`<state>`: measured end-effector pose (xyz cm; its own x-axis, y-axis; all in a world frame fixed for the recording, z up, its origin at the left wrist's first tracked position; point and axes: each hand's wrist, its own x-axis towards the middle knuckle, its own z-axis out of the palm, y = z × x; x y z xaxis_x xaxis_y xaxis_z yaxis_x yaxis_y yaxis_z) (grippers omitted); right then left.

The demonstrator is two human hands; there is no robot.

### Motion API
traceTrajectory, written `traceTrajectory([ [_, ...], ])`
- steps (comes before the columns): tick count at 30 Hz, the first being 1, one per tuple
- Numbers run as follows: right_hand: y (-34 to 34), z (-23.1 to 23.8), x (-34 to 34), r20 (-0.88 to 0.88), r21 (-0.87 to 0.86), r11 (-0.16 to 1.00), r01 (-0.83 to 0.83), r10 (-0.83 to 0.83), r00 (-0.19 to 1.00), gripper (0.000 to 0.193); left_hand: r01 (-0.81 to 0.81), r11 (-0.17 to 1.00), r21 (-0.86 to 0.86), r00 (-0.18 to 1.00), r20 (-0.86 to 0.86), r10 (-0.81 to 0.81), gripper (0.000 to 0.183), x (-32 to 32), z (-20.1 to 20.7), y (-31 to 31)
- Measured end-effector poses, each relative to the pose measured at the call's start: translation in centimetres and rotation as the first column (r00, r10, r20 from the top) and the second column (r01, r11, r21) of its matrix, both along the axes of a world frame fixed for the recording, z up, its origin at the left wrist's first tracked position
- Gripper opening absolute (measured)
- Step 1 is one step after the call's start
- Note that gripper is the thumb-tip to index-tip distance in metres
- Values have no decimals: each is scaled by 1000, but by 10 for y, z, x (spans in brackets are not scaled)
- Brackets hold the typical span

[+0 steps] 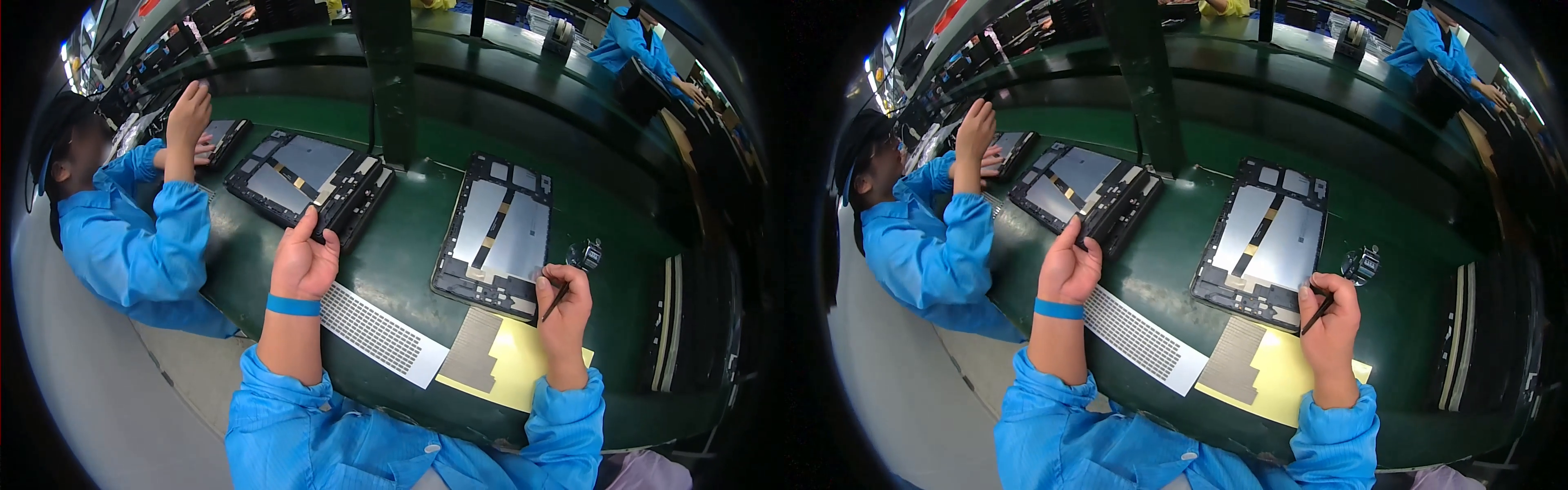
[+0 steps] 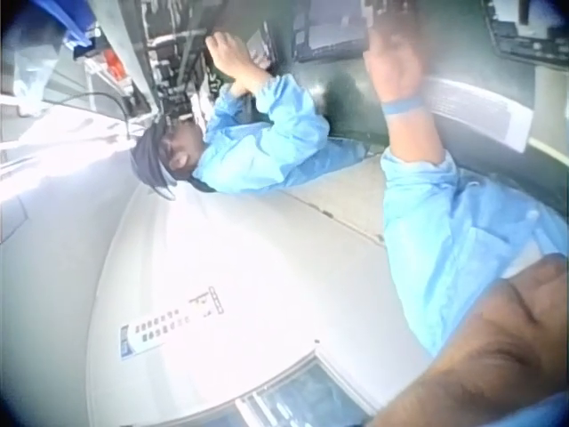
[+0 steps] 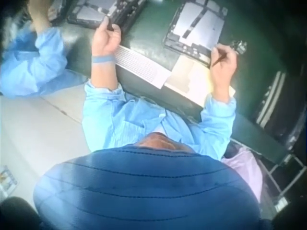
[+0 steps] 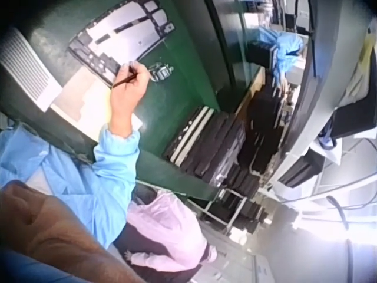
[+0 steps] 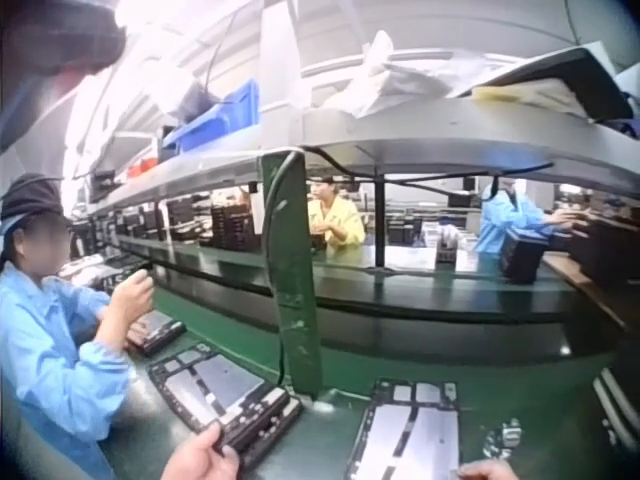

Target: The person applies small labels and stickers from a sticker sheet onto electronic screen assemblies. This is done using precision tweezers to carefully place each label.

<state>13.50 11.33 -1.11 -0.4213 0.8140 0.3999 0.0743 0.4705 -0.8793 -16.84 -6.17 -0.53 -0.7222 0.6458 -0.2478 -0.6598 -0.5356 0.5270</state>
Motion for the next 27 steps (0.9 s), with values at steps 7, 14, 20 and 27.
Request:
traceTrajectory([
  [7, -3, 2, -1, -9, -22, 1000, -19, 19, 1000, 20, -49, 928, -368, 948, -310, -73, 30, 6, 20, -7],
  [14, -3, -4, 0, 32, -2, 1000, -1, 2, 999, 21, -207, 495, -844, 837, -414, -357, 49, -3, 14, -25],
  [20, 4, -17, 3, 31, 12, 1000, 29, -29, 999, 24, -202, 394, -897, 696, -414, -586, 43, 6, 28, -42],
  [27, 2, -2, -2, 51, 75, 997, 31, -35, 998, 23, 57, 566, -823, -229, -562, -795, 33, 72, 73, -37],
])
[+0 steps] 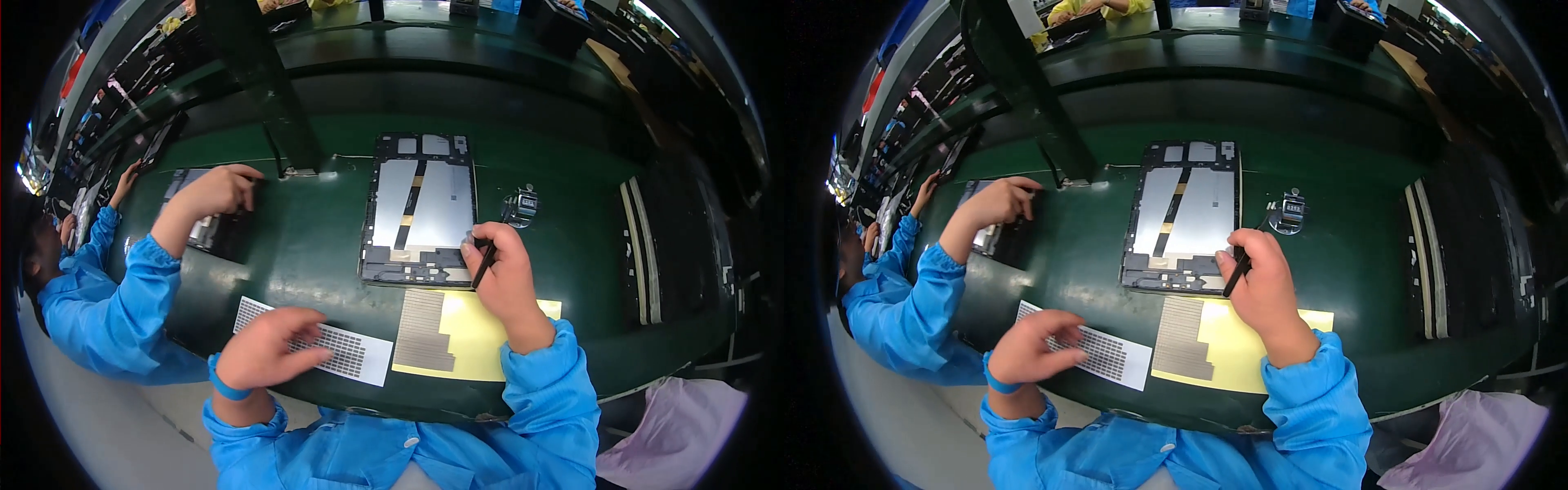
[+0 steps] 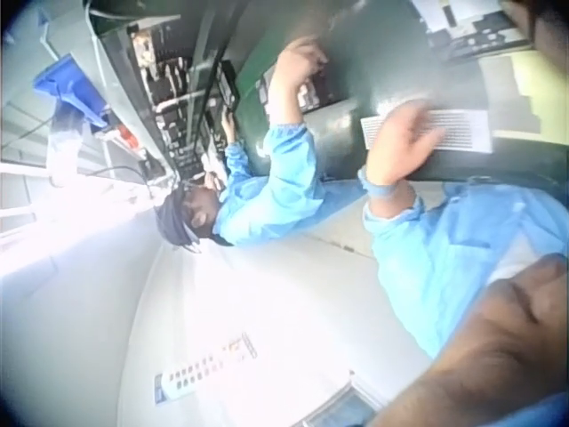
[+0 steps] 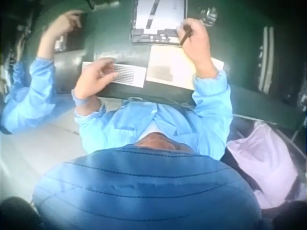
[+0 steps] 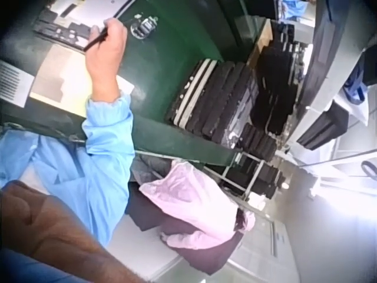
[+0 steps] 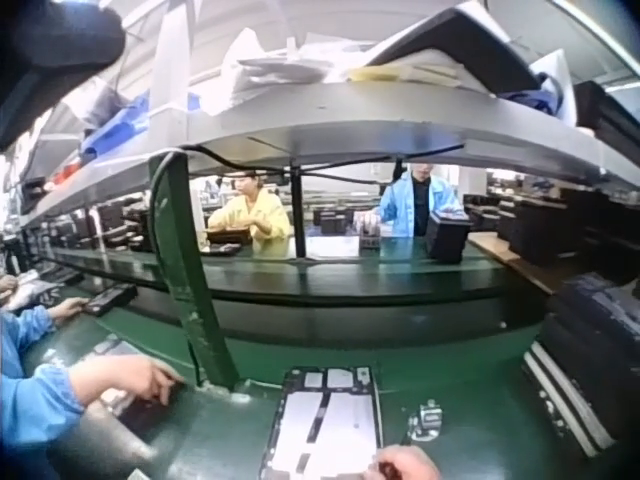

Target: The person applies small labels and stickers from a sticker sheet onto electronic screen assemblies. This is done using precision tweezers to carefully place each label.

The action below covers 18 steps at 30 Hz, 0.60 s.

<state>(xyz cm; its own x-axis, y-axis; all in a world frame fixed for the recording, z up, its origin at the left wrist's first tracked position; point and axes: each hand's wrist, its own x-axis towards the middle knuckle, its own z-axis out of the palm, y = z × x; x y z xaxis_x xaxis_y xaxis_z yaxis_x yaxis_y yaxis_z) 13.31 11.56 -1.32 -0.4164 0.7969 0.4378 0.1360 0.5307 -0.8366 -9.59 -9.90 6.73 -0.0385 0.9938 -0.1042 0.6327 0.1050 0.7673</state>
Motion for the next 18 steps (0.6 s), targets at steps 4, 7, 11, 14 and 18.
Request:
traceTrajectory([
  [4, 1, -4, 5, 12, -26, 1000, 9, -9, 1000, 22, 220, 967, 129, 954, -234, -185, 41, 47, 2, 49],
  [7, 0, -7, 7, 19, -19, 1000, 18, -18, 1000, 22, 271, 883, 382, 908, -407, -102, 52, 60, -12, 74],
  [11, -4, -2, 3, 31, -5, 1000, 10, -10, 999, 23, -24, 900, 435, 950, -271, 156, 61, 32, -56, 78],
  [14, -3, -6, 4, 19, -14, 1000, 1, 0, 1000, 23, -47, 937, 346, 973, -197, 122, 63, 28, -60, 81],
  [18, 2, -6, 3, 20, -25, 1000, -11, 11, 1000, 23, -32, 952, 305, 956, -270, 118, 64, 32, -59, 82],
])
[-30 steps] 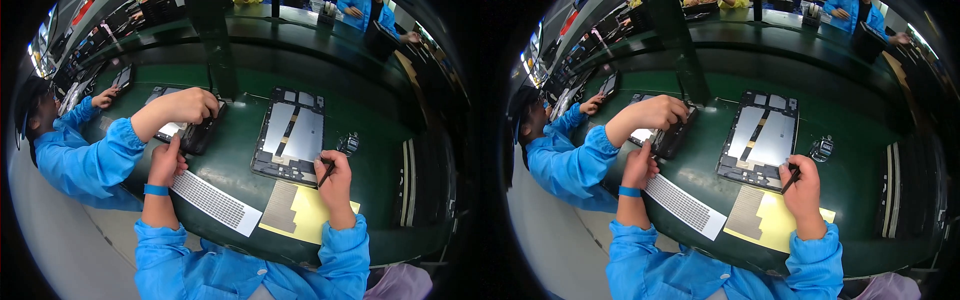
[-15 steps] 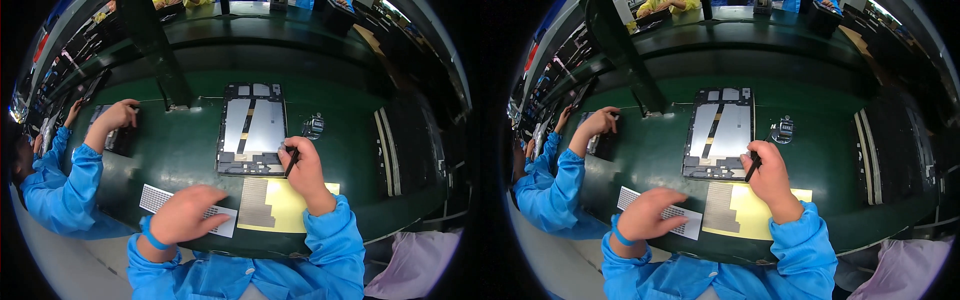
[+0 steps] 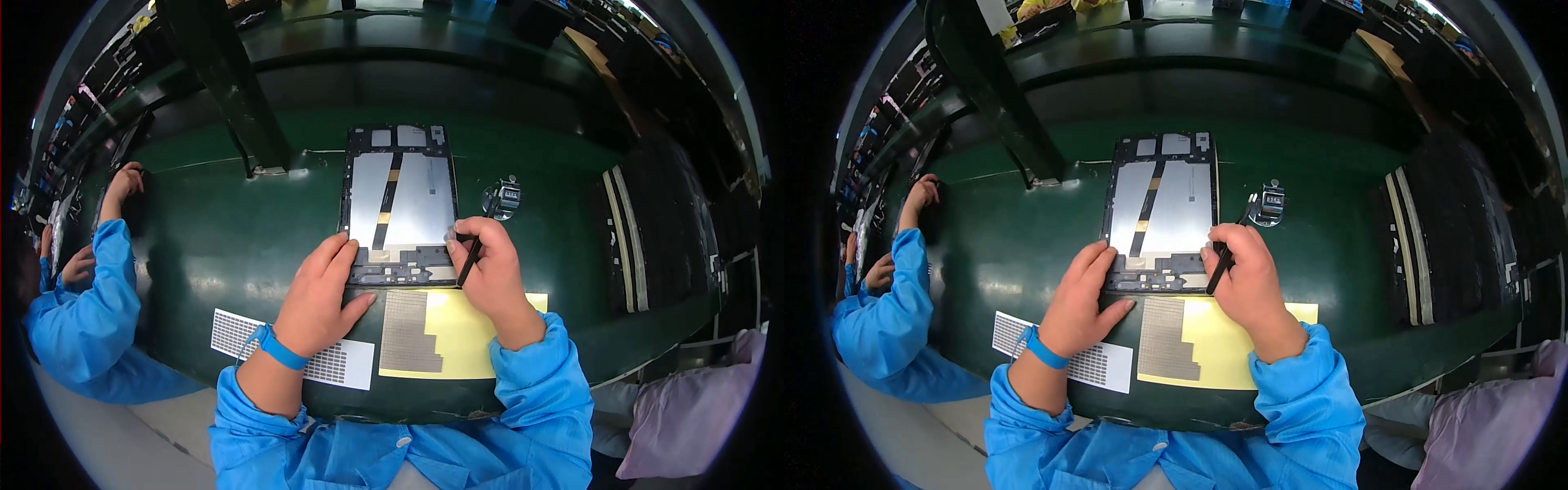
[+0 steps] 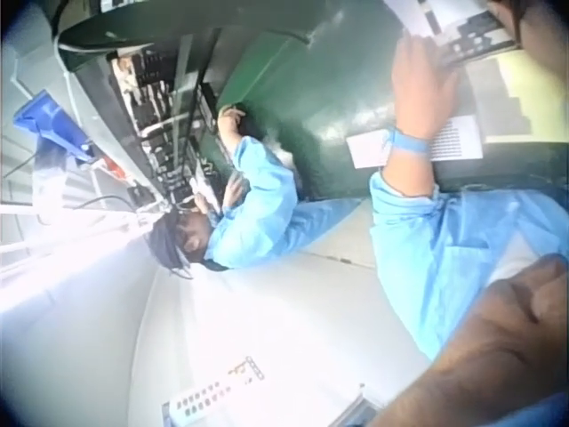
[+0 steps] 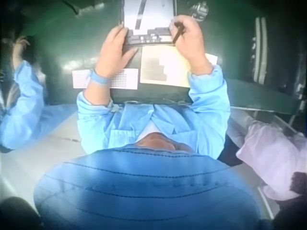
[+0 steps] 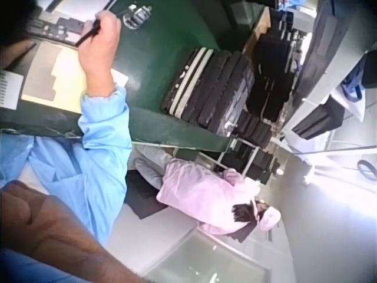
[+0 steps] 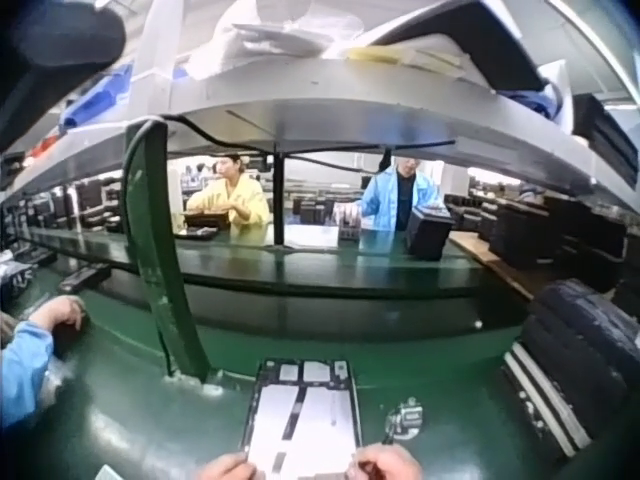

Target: The person applies small labels and stickers from a sticker sheet onto electronic screen assemblies. This is done using precision tweezers to carefully place each label.

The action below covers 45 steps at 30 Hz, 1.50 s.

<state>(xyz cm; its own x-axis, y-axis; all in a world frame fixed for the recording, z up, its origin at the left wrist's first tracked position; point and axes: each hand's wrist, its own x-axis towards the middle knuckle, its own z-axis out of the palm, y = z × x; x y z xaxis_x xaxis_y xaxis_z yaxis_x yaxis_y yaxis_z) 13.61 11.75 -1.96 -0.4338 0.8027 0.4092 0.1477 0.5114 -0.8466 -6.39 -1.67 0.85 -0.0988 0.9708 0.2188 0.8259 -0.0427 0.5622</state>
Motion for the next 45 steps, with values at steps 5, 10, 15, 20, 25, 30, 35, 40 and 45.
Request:
traceTrajectory([
  [5, 0, 7, 0, 66, 41, 999, 25, -28, 997, 24, 4, 1000, -16, 1000, -18, -4, 64, 0, 1, 2],
  [10, 7, 1, 4, 107, 208, 978, 33, -57, 993, 24, 28, 999, -42, 1000, 4, -28, 70, 4, 0, 6],
  [15, 0, 6, 3, 79, 26, 1000, -15, 13, 997, 24, -22, 998, -52, 999, -46, 19, 68, 9, 1, -2],
  [20, -3, 10, 8, 92, -9, 1000, -18, 19, 996, 24, -6, 999, -35, 995, -101, 3, 68, 9, -4, -2],
  [25, -1, 2, 6, 95, 20, 1000, -16, 14, 995, 19, -8, 1000, -29, 996, -84, 5, 67, 10, -3, -3],
  [30, -1, 4, 5, 106, -10, 1000, -4, 5, 994, 17, 5, 1000, -16, 995, -96, -6, 67, 7, -4, -3],
  [35, 0, 4, 3, 86, 18, 1000, -10, 8, 996, 18, 7, 1000, -7, 996, -90, -7, 67, 6, -4, -3],
  [40, 2, 2, 5, 47, 62, 998, -27, 24, 999, 20, 5, 1000, -14, 997, -78, -6, 68, 8, -5, -2],
  [45, 2, 2, 6, 46, 19, 999, -25, 24, 999, 21, 12, 1000, -17, 996, -84, -13, 69, 8, -8, -2],
])
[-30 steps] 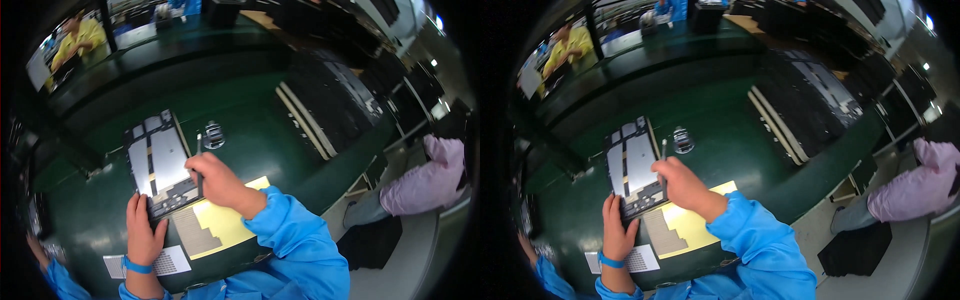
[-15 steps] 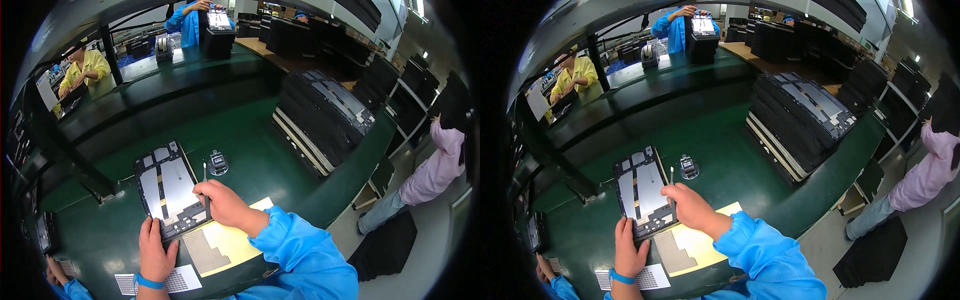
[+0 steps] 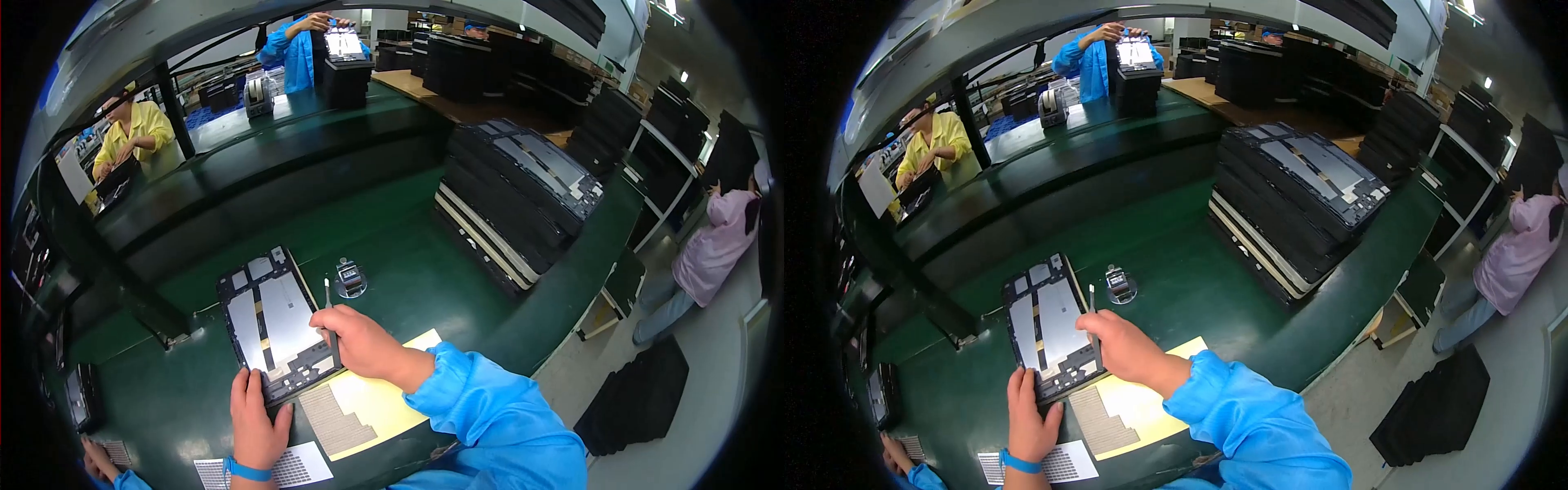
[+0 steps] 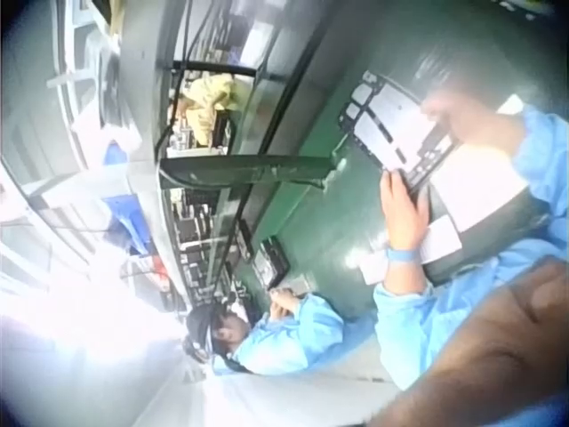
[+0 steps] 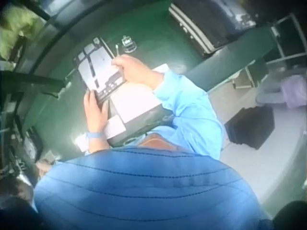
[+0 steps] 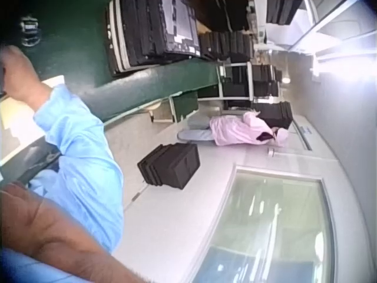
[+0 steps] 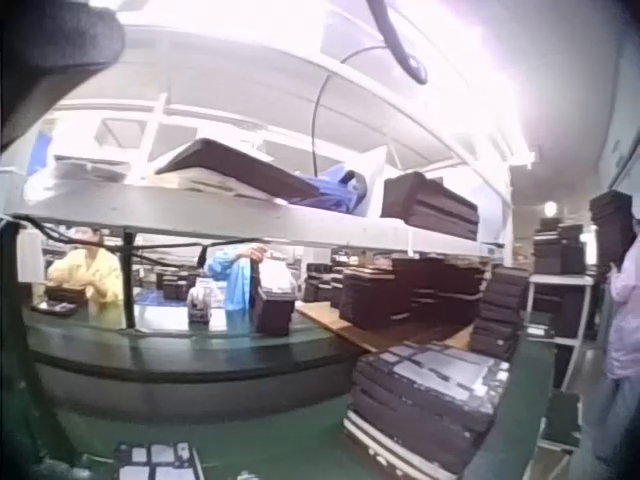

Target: The person applies small labels and stickers from a sticker sheet onto electronic screen assemblies. This is done using precision tweezers to carefully place each label.

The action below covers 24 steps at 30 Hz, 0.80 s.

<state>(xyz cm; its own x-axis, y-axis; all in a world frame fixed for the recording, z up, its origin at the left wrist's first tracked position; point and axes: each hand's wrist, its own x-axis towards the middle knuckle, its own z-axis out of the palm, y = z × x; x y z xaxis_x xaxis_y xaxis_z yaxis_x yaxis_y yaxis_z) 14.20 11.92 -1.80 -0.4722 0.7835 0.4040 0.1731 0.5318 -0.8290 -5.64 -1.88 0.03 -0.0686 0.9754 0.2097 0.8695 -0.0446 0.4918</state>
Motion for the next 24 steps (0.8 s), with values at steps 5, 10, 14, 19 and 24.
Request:
traceTrajectory([
  [5, 0, 1, -1, -23, 12, 1000, 3, -3, 1000, 21, -13, 1000, -12, 1000, 15, 13, 69, -1, 0, 0],
  [10, -3, 1, -4, -6, 41, 999, 21, -21, 1000, 21, -35, 998, 45, 999, -19, 36, 69, 1, 2, -6],
  [14, -6, 6, -6, -15, 56, 994, 94, -93, 996, 22, 36, 980, 197, 983, -181, 0, 59, 6, 12, -7],
  [19, 4, -1, 1, -106, -103, 992, 67, -78, 991, 23, 463, 859, 220, 877, 29, -480, 33, 22, 11, 5],
  [24, -19, 49, 9, -384, -416, 897, -150, -23, 923, 21, 456, 878, 144, 887, -145, -438, 38, 21, 6, -1],
])
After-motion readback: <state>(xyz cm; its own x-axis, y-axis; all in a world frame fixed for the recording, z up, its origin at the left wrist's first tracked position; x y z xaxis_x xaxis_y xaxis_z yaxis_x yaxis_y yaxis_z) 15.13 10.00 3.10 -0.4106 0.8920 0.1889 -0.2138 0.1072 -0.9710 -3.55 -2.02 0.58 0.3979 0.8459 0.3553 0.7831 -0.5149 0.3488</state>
